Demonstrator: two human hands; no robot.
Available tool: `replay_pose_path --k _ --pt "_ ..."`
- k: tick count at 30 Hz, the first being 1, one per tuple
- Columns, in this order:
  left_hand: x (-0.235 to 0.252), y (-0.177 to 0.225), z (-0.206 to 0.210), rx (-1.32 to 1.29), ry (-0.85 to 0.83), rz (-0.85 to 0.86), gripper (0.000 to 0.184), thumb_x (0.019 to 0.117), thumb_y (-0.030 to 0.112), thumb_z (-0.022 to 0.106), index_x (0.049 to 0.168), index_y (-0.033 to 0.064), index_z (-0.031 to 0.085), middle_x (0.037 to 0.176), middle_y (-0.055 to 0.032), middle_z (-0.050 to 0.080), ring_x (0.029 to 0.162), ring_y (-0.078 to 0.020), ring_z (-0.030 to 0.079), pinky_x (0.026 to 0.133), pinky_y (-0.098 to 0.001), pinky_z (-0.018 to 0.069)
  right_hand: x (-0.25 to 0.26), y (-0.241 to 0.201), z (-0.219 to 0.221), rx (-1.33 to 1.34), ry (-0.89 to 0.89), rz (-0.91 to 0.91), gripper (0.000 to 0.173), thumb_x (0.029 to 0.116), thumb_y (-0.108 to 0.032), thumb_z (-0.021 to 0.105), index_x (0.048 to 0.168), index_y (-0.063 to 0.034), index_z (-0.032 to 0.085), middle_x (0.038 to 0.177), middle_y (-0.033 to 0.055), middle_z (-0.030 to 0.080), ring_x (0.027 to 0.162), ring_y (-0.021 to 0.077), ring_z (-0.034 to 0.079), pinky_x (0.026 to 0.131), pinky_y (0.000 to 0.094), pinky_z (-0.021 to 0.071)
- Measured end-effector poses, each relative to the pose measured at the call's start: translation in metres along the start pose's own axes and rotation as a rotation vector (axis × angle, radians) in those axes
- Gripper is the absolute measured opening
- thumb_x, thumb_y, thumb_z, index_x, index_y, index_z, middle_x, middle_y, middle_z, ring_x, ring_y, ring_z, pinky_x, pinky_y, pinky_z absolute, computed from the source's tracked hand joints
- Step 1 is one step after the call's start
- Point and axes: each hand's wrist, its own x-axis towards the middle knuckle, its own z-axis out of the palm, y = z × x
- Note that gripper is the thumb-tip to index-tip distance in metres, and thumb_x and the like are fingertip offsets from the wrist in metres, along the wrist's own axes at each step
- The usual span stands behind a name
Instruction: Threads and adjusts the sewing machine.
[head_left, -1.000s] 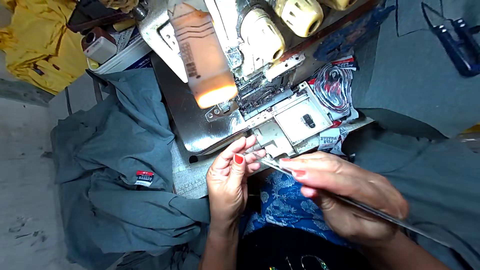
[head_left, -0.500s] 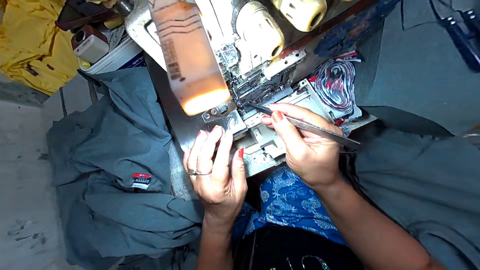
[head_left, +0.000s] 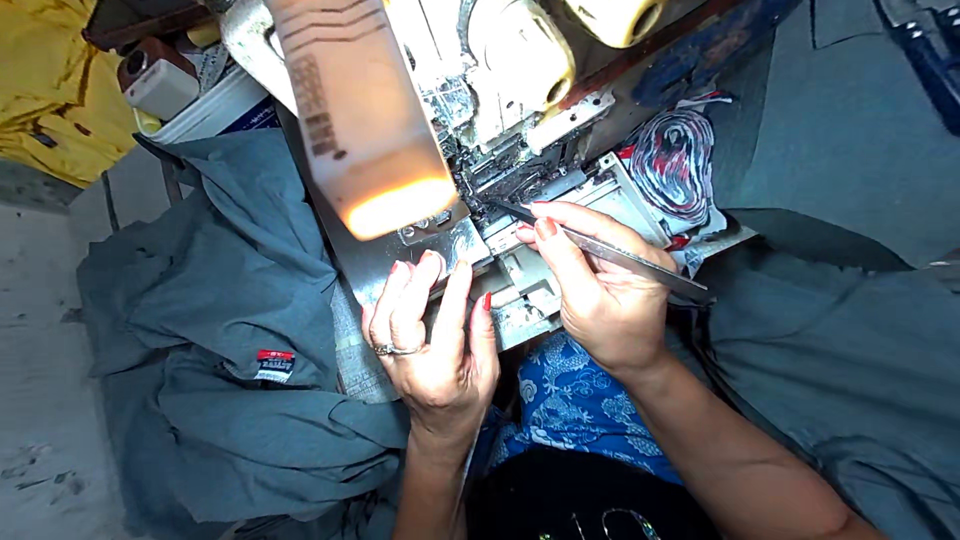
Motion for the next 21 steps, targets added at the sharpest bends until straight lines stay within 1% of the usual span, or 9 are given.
replay_pose_path --k 5,19,21 --pt "-0.0010 0.0005 0.0004 -0.007 0.003 0.001 0.023 0.0962 0.020 0.067 0.114 0.0071 0.075 0.129 -0.0129 0.066 0.136 -0.0239 0.050 0.118 -0.0407 0.0289 0.0023 -0.0005 0.0030 -0.003 -0.011 -0.008 0.020 0.0959 0.006 0.061 0.113 0.0122 0.068 0.104 0.0094 0.074 0.096 0.0061 0.072 0.088 0.0225 0.0599" --pt "-0.0002 0.0003 0.0003 -0.015 0.003 0.000 0.024 0.0952 0.019 0.069 0.114 0.0064 0.075 0.129 -0.0139 0.066 0.135 -0.0251 0.050 0.117 -0.0407 0.0305 0.0038 0.0034 0.0049 -0.009 -0.032 -0.054 0.021 0.0944 0.005 0.064 0.114 0.0126 0.068 0.107 0.0132 0.074 0.098 0.0086 0.072 0.090 0.0230 0.0595" --pt "-0.0002 0.0002 -0.0001 -0.013 -0.002 -0.004 0.024 0.0953 0.019 0.068 0.114 0.0064 0.075 0.129 -0.0136 0.066 0.135 -0.0252 0.050 0.117 -0.0401 0.0308 0.0036 0.0040 0.0050 -0.010 -0.028 -0.062 0.021 0.0940 0.006 0.064 0.113 0.0130 0.068 0.108 0.0141 0.074 0.100 0.0090 0.072 0.091 0.0231 0.0590"
